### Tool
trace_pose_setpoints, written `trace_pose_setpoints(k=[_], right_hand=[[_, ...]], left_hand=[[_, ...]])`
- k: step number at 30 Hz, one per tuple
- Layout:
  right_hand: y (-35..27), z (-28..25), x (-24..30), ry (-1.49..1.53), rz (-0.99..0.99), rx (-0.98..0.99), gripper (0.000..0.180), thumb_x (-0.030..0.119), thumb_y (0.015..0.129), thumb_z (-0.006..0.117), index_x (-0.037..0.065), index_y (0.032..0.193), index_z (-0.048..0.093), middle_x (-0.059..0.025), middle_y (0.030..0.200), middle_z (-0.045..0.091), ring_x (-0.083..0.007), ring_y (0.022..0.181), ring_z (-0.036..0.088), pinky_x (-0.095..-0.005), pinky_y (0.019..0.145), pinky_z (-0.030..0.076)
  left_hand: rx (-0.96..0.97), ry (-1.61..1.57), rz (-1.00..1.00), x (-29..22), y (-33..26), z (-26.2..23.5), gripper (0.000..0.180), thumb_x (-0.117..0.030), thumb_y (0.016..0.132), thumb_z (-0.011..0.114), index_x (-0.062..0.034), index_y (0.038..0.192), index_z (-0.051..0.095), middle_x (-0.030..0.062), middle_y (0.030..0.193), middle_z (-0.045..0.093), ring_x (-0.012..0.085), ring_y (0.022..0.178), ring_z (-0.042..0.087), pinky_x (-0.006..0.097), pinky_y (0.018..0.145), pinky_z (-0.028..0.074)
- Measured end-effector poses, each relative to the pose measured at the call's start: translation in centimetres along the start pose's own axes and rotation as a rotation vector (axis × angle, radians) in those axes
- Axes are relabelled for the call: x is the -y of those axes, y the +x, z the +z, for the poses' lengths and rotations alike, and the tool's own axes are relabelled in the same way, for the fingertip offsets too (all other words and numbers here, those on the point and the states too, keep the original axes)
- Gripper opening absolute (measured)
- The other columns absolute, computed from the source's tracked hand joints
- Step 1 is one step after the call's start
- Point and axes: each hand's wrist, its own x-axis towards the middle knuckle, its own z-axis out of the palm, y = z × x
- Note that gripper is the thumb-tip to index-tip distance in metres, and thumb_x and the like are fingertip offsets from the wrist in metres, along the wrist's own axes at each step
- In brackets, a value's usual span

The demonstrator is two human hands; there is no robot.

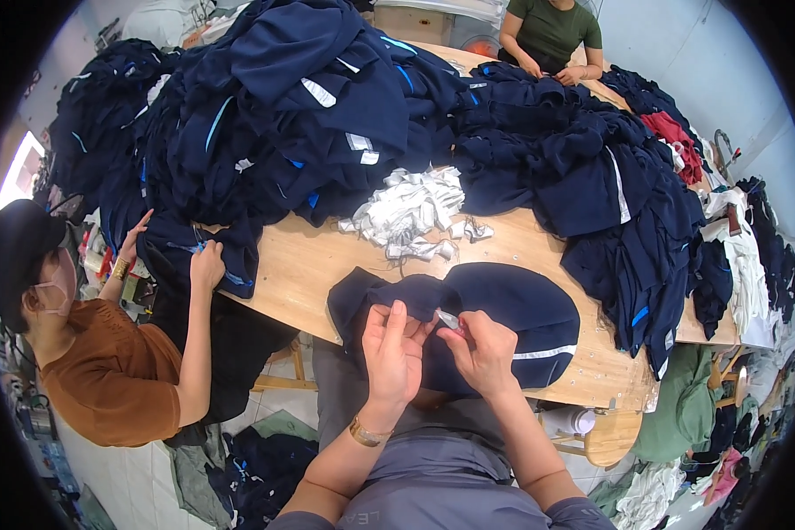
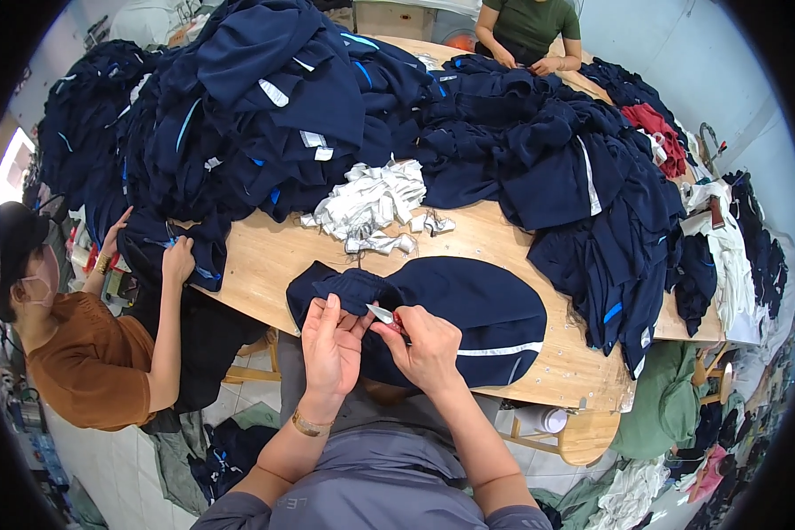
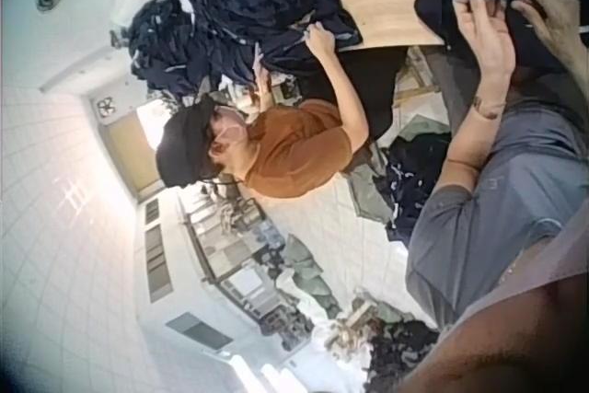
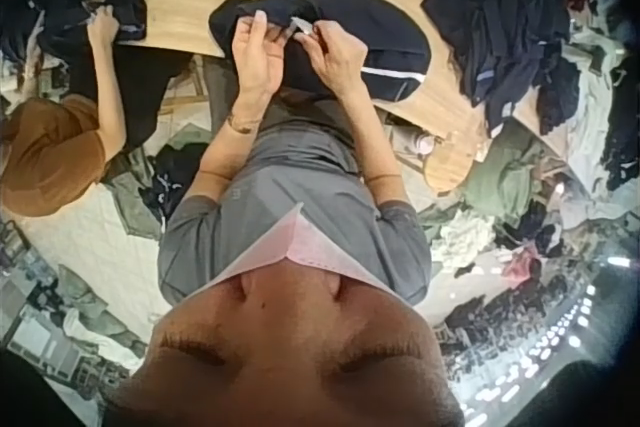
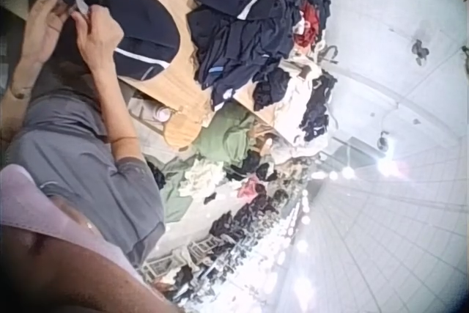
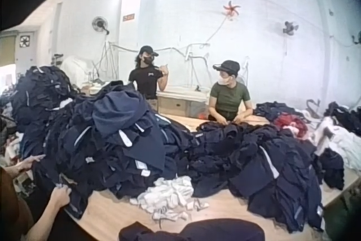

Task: Trimming loose threads from dark blue pants using small clippers.

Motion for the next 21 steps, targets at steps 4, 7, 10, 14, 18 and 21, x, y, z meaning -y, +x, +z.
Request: trace_pose_setpoints(k=[4, 7, 10, 14, 18, 21], right_hand=[[0.5, -0.3, 0.2, -0.102, -0.056, 0.002, 0.027, 0.023, 0.071, 0.074, 0.004, 0.077, 0.057, -0.0061, 0.061, 0.052, -0.0219, 0.049, 0.050, -0.0303, 0.047, 0.039], [0.8, -0.5, 0.2, -0.154, -0.098, 0.007, 0.027, 0.025, 0.069, 0.074, 0.005, 0.076, 0.056, -0.0048, 0.060, 0.050, -0.0207, 0.048, 0.049, -0.0302, 0.045, 0.037], [1.0, -0.7, 0.1, -0.183, -0.126, 0.012, 0.028, 0.026, 0.069, 0.074, 0.005, 0.075, 0.056, -0.0037, 0.059, 0.049, -0.0199, 0.047, 0.047, -0.0300, 0.045, 0.035], [1.2, -0.9, 0.0, -0.208, -0.142, 0.029, 0.027, 0.026, 0.069, 0.074, 0.006, 0.075, 0.056, -0.0033, 0.059, 0.049, -0.0196, 0.047, 0.047, -0.0300, 0.045, 0.035], [1.3, -0.9, -0.3, -0.156, -0.125, 0.024, 0.027, 0.026, 0.070, 0.073, 0.006, 0.076, 0.056, -0.0038, 0.059, 0.049, -0.0199, 0.047, 0.048, -0.0295, 0.046, 0.036], [1.1, -0.8, -0.4, -0.073, -0.070, -0.009, 0.028, 0.026, 0.070, 0.073, 0.005, 0.076, 0.056, -0.0045, 0.059, 0.049, -0.0206, 0.048, 0.049, -0.0293, 0.046, 0.037]], left_hand=[[0.052, -0.021, 0.029, 0.3, -0.1, -0.6, 0.008, -0.015, 0.095, 0.045, -0.0072, 0.092, 0.045, 0.0065, 0.091, 0.059, 0.0152, 0.086, 0.060, 0.033, 0.080, 0.050], [0.096, -0.032, 0.049, 0.3, -0.1, -0.8, 0.008, -0.013, 0.095, 0.045, -0.0058, 0.099, 0.046, 0.0085, 0.097, 0.060, 0.0164, 0.089, 0.059, 0.033, 0.079, 0.049], [0.077, -0.006, 0.057, 0.2, -0.2, -0.1, 0.007, -0.014, 0.095, 0.045, -0.0068, 0.095, 0.045, 0.0072, 0.093, 0.059, 0.0149, 0.086, 0.059, 0.032, 0.078, 0.050], [0.086, 0.045, 0.077, 0.2, -0.3, 0.0, 0.008, -0.015, 0.096, 0.044, -0.0081, 0.092, 0.045, 0.0058, 0.090, 0.059, 0.0124, 0.083, 0.059, 0.031, 0.078, 0.051], [0.060, 0.056, 0.072, 0.2, -0.1, 0.2, 0.008, -0.016, 0.095, 0.045, -0.0085, 0.093, 0.046, 0.0053, 0.090, 0.059, 0.0125, 0.083, 0.059, 0.032, 0.079, 0.051], [0.041, 0.031, 0.041, -0.2, 0.0, 0.4, 0.009, -0.017, 0.095, 0.046, -0.0091, 0.090, 0.046, 0.0050, 0.090, 0.059, 0.0131, 0.084, 0.059, 0.033, 0.080, 0.051]])
